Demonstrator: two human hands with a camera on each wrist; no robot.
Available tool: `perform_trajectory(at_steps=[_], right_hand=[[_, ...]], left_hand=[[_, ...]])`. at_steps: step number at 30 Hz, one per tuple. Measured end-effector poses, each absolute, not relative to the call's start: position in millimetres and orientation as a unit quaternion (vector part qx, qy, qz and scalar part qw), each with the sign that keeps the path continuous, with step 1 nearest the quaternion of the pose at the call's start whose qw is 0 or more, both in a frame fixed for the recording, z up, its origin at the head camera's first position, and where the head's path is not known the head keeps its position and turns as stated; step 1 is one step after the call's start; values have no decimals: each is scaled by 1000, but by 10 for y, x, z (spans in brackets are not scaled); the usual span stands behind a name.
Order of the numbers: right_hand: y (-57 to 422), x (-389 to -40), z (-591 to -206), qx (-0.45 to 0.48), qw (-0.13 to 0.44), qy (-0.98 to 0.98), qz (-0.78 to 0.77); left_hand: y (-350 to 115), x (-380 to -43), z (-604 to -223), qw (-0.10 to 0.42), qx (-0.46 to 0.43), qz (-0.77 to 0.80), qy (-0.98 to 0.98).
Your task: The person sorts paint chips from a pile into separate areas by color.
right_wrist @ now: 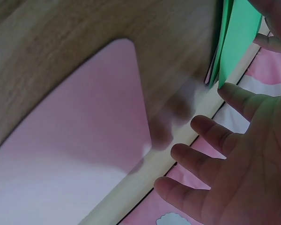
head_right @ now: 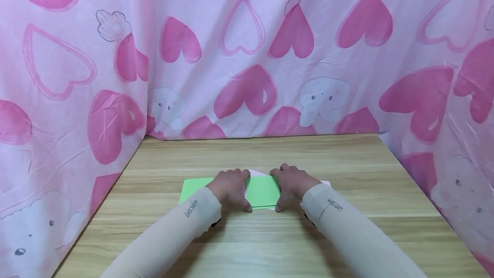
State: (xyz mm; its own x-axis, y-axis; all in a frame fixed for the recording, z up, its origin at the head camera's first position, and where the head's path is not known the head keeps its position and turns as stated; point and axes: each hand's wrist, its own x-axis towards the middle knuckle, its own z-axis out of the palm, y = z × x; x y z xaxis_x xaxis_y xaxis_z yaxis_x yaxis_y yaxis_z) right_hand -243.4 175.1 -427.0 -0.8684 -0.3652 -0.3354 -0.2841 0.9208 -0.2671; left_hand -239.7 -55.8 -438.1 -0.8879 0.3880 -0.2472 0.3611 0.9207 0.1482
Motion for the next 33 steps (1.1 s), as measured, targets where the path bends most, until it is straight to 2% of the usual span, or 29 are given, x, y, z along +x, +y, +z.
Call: perform_trajectory(at_steps=[18, 33], right_hand=[[1716, -2436, -4238, -172, 187, 962, -103], [1485, -2453, -4180, -204, 167, 960, -98]], left_hand=[[-618, -2381, -4292, 141, 193, 68, 969], [-935, -2407, -4230, 133, 193, 72, 969]])
